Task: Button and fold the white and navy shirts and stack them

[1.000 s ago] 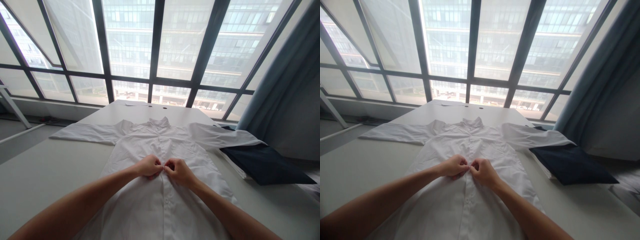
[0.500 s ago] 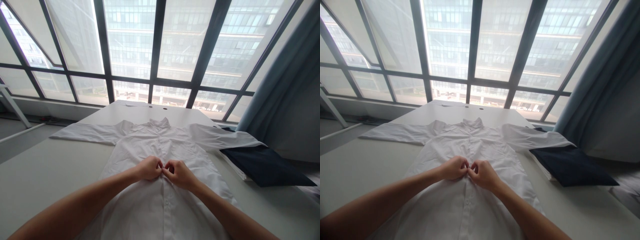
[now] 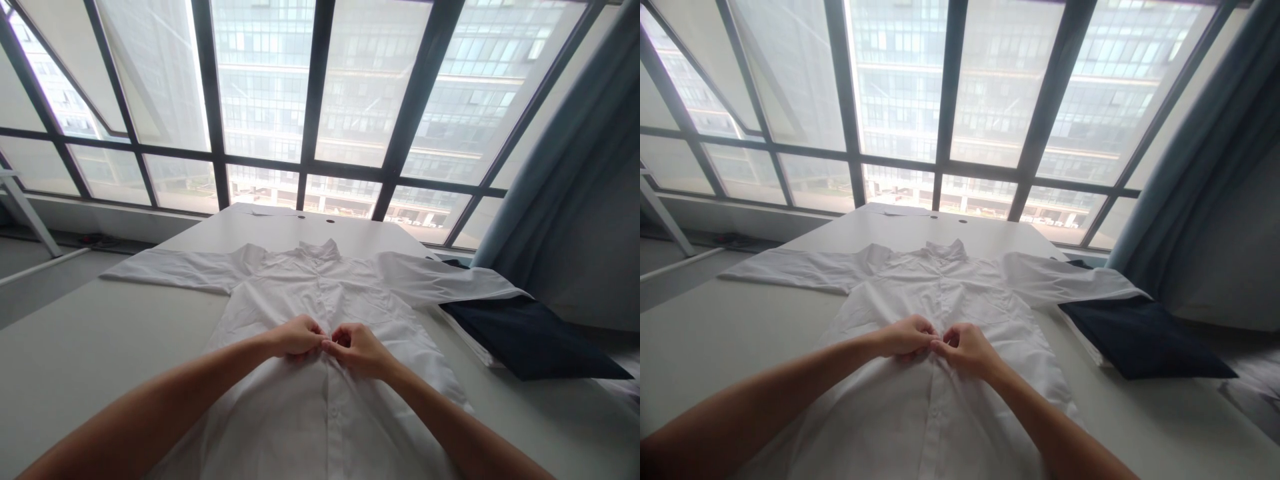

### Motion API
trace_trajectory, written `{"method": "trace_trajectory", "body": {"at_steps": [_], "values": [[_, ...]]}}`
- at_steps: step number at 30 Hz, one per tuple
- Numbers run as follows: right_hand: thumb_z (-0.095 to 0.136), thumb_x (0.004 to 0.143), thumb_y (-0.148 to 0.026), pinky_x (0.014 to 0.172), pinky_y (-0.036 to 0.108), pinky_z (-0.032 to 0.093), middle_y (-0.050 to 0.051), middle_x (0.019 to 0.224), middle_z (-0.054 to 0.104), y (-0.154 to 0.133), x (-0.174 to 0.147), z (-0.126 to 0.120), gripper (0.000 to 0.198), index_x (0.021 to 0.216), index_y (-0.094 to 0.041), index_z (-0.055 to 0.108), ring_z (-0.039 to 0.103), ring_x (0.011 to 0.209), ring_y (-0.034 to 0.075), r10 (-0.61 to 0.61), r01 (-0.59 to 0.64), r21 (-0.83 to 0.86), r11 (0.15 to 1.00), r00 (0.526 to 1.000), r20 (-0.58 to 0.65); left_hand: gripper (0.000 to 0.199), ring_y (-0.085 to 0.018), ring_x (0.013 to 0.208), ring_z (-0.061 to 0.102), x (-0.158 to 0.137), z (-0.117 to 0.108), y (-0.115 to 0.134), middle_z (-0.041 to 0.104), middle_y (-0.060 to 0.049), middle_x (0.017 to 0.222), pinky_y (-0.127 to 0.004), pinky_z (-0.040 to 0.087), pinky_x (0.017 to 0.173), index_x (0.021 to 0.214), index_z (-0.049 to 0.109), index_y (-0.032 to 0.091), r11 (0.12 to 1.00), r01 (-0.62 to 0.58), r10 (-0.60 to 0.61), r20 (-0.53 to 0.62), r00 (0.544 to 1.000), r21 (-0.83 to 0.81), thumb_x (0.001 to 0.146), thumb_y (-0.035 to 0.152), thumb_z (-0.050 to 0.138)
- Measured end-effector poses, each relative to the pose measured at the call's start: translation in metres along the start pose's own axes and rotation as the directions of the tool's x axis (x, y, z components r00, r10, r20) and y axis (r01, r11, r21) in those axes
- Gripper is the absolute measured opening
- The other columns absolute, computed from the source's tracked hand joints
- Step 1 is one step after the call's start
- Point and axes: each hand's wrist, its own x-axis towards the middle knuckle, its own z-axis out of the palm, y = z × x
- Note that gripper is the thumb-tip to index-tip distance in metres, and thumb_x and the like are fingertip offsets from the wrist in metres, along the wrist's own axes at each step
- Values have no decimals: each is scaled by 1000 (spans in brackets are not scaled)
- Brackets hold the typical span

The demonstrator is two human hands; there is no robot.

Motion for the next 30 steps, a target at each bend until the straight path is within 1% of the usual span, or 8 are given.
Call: {"method": "trace_trajectory", "body": {"at_steps": [3,6,9,11,18,22,24,30], "values": [[69,73,-41,43,20,38,1,56,64,4,2,0,28,75,-13,67,54,47,11,107,-122,178,976,990,92,26,-8,35,40,-2,-1,3,46,6,45,-20,23,36,59,54,17,998,-17,18,16,1000,-55,69,39,63],[72,67,-31,47,21,46,1,57,66,2,2,1,19,73,-14,64,62,52,14,202,-238,349,906,970,136,26,-7,35,42,-2,0,3,48,5,47,-20,24,35,59,53,16,998,3,-3,-6,1000,-61,69,38,63],[72,63,-24,53,21,50,0,58,67,-1,1,0,16,71,-15,61,67,57,15,252,-291,467,835,957,145,25,-7,34,43,0,2,1,48,5,47,-19,24,35,58,52,16,998,29,-31,-33,999,-62,69,35,63],[72,62,-24,55,21,51,0,58,68,-2,0,1,17,70,-16,60,68,59,15,249,-291,514,807,957,150,24,-7,34,43,1,2,0,48,5,46,-19,23,34,58,52,16,998,29,-31,-43,999,-53,70,33,62],[74,63,-31,56,22,52,-1,59,69,-2,-3,5,19,69,-16,63,68,60,15,169,-200,509,837,980,106,29,-6,32,39,2,4,2,45,6,43,-19,23,34,55,48,17,995,35,-44,-83,996,-96,75,33,60],[69,64,-26,60,22,55,2,66,72,-2,-2,4,14,72,-15,65,69,61,14,164,-234,612,755,972,169,27,-7,33,41,3,4,-1,47,6,45,-19,20,35,60,53,16,996,8,-17,-95,995,-91,74,38,61],[68,64,-24,59,21,54,2,66,72,-2,-1,3,12,71,-15,63,69,60,13,180,-254,632,732,967,180,26,-7,34,42,4,3,-2,48,6,46,-19,21,35,61,53,16,996,8,-16,-89,996,-90,73,37,61],[73,67,-29,58,21,54,0,65,70,-2,1,5,18,72,-16,61,69,62,14,204,-247,570,784,969,140,25,-7,34,45,3,4,0,49,5,46,-17,26,35,58,52,15,992,0,-12,-91,996,-127,73,32,61]]}}
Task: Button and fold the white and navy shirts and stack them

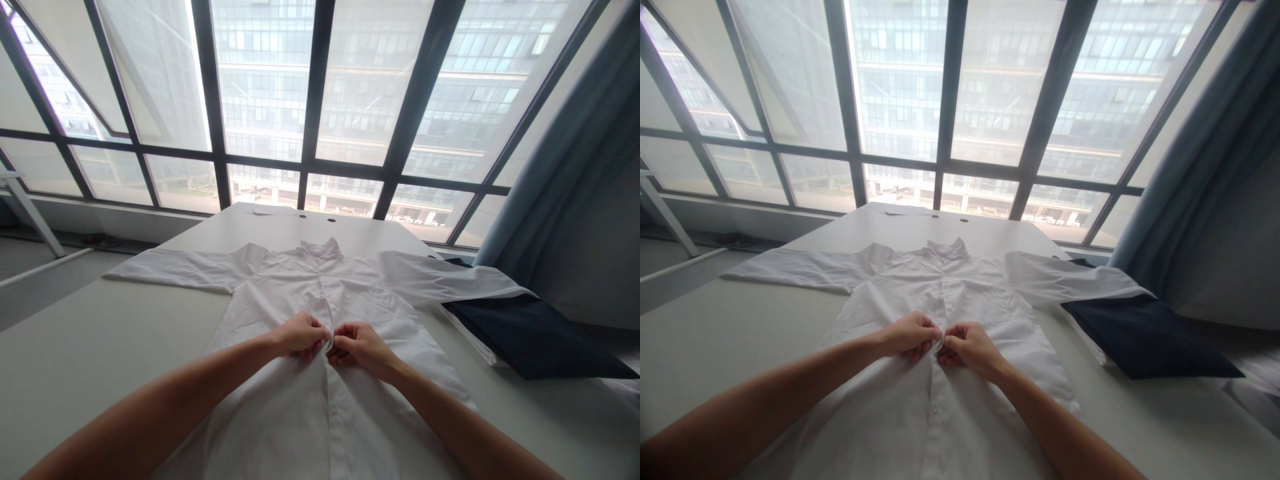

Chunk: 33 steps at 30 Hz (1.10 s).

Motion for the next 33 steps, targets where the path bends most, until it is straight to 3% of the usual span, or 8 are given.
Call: {"method": "trace_trajectory", "body": {"at_steps": [14,19,24,29,33], "values": [[73,70,-38,51,22,52,1,61,70,5,2,5,26,70,-17,59,69,57,16,-88,81,-120,989,994,-60,25,-8,39,54,-3,-2,4,60,1,52,-18,29,37,60,59,12,993,83,-77,67,995,-88,75,31,66],[70,70,-32,46,23,49,0,59,69,10,6,8,18,70,-16,60,66,52,16,-155,129,-204,970,981,-115,34,-8,38,52,-3,1,3,61,0,52,-18,31,37,60,59,12,992,49,-47,18,999,-116,78,40,67],[69,71,-36,45,24,49,1,57,67,14,7,7,22,69,-16,61,64,51,16,-244,210,-249,945,963,-114,29,-6,34,44,-4,7,3,55,3,48,-18,28,36,56,54,14,997,36,-39,-49,998,-63,80,29,61],[70,70,-42,52,24,52,1,63,70,7,5,0,27,71,-17,62,67,56,16,-122,121,-121,985,993,1,30,-5,33,38,-3,9,2,41,7,39,-17,21,35,53,46,17,992,-87,93,-65,994,96,81,24,53],[65,73,-34,50,21,48,0,59,68,3,6,-1,18,70,-17,61,65,53,13,-47,44,-112,993,999,-27,23,-6,34,37,-4,8,3,42,8,41,-18,23,36,59,50,17,974,-136,145,-39,989,183,81,22,49]]}}
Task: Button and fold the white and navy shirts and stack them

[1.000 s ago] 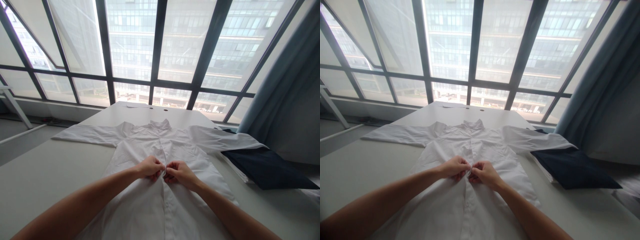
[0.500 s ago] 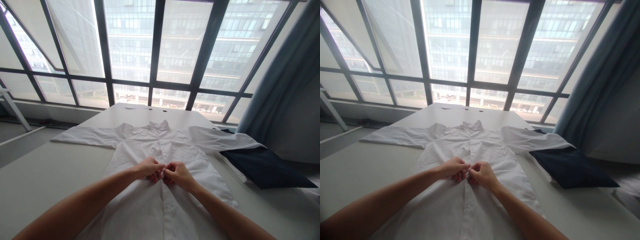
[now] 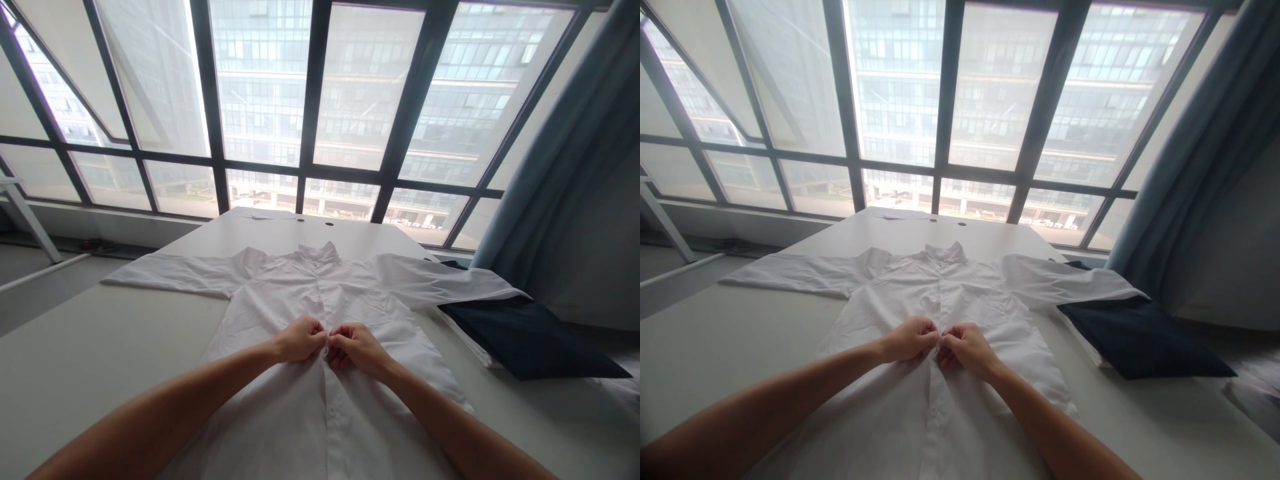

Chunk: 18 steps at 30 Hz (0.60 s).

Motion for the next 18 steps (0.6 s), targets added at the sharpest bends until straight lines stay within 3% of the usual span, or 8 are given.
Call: {"method": "trace_trajectory", "body": {"at_steps": [3,5,10,12,15,16,18], "values": [[62,76,-35,48,19,46,0,58,68,1,3,1,19,69,-17,60,64,51,12,19,-20,-36,999,1000,-21,19,-8,40,42,1,-3,0,45,6,45,-19,27,41,65,56,15,993,-35,37,-19,999,113,82,21,49],[61,77,-35,47,18,45,0,57,67,2,4,1,20,68,-17,59,63,49,11,23,-24,-48,999,1000,-9,17,-11,51,51,2,-6,-3,56,3,54,-20,33,48,72,64,14,964,-93,113,-67,991,249,83,21,52],[61,78,-30,40,17,41,-2,54,64,0,1,-2,17,68,-17,57,60,43,10,31,-25,-119,993,998,49,23,-23,91,64,2,-12,-14,72,-7,92,-31,47,82,98,72,18,753,-178,310,-103,945,634,87,33,58],[59,79,-29,38,17,39,-2,50,62,-3,-1,-5,18,66,-18,57,58,40,11,72,-57,-199,978,995,67,32,-28,116,56,-2,-10,-20,66,-12,121,-40,41,100,115,67,18,650,-220,381,-62,922,727,90,36,57],[56,83,-32,36,19,37,-1,47,60,-10,-1,-11,25,63,-18,56,56,37,12,135,-98,-375,922,988,74,49,-33,138,36,-10,-6,-25,42,-17,151,-52,27,113,137,51,14,564,-250,381,21,924,787,95,39,48],[55,85,-34,37,19,37,0,47,60,-14,1,-12,27,63,-18,56,55,37,12,110,-78,-442,893,993,47,50,-34,139,35,-12,-6,-24,39,-18,152,-54,28,113,139,50,14,548,-261,370,50,928,794,96,38,46],[56,87,-39,41,19,37,3,53,64,-24,8,-11,30,67,-17,59,59,43,13,-66,23,-602,798,997,-49,43,-33,132,45,-10,-11,-18,49,-18,145,-49,36,108,130,58,14,548,-287,357,91,930,786,97,35,42]]}}
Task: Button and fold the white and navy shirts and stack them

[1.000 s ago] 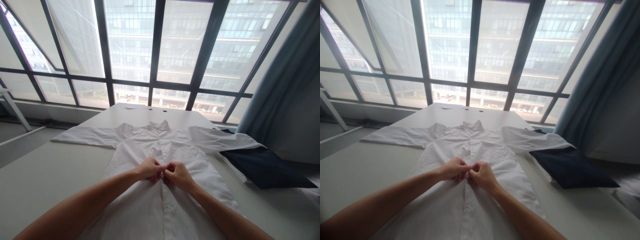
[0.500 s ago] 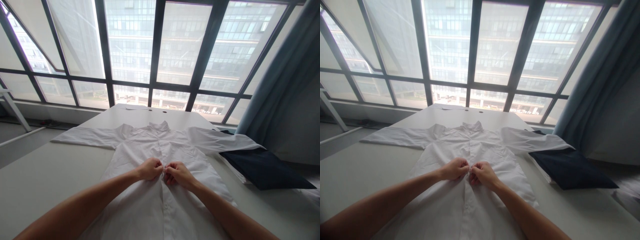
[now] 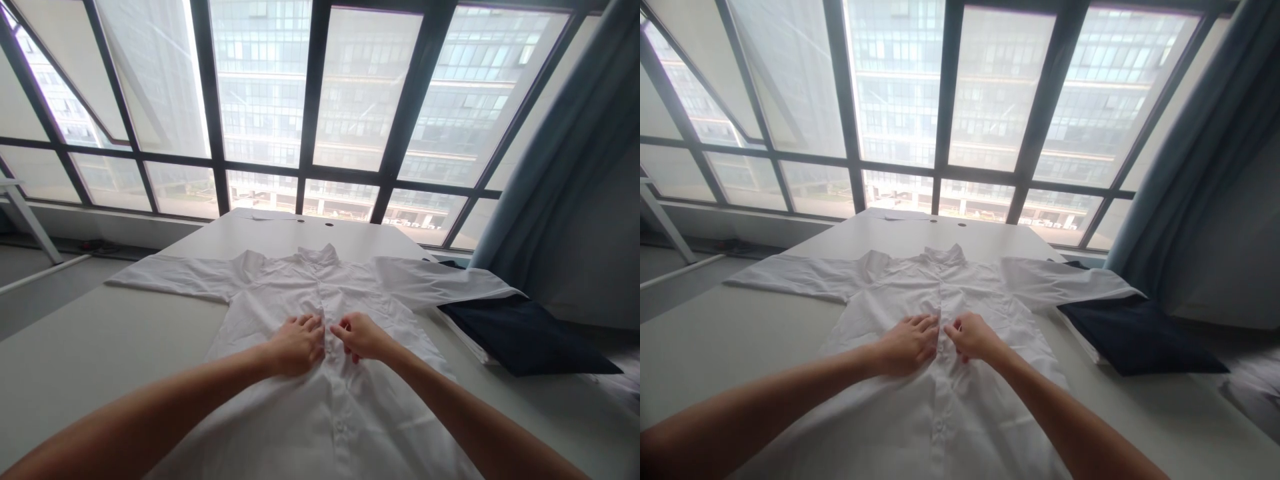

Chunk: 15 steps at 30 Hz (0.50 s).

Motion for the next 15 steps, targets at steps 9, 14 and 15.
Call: {"method": "trace_trajectory", "body": {"at_steps": [9,14,15], "values": [[60,83,-38,62,25,47,14,85,74,-30,47,-7,30,90,-13,74,71,82,24,-19,-49,-533,844,992,-121,20,-17,72,64,66,-21,-32,74,-5,79,-23,43,64,84,77,16,926,314,-320,4,947,-210,80,21,58],[60,83,-34,66,27,50,20,92,74,-26,58,-6,30,92,-10,75,72,88,28,-43,-54,-560,826,986,-158,13,-14,57,56,85,-14,-34,59,-1,51,-21,39,55,62,71,13,907,342,-333,78,940,-247,70,16,62],[60,82,-31,67,27,50,21,94,74,-26,59,-6,27,90,-10,75,72,89,29,-77,-40,-567,823,980,-181,14,-14,55,55,86,-13,-34,55,0,48,-21,39,54,58,69,13,902,349,-337,90,937,-255,70,16,62]]}}
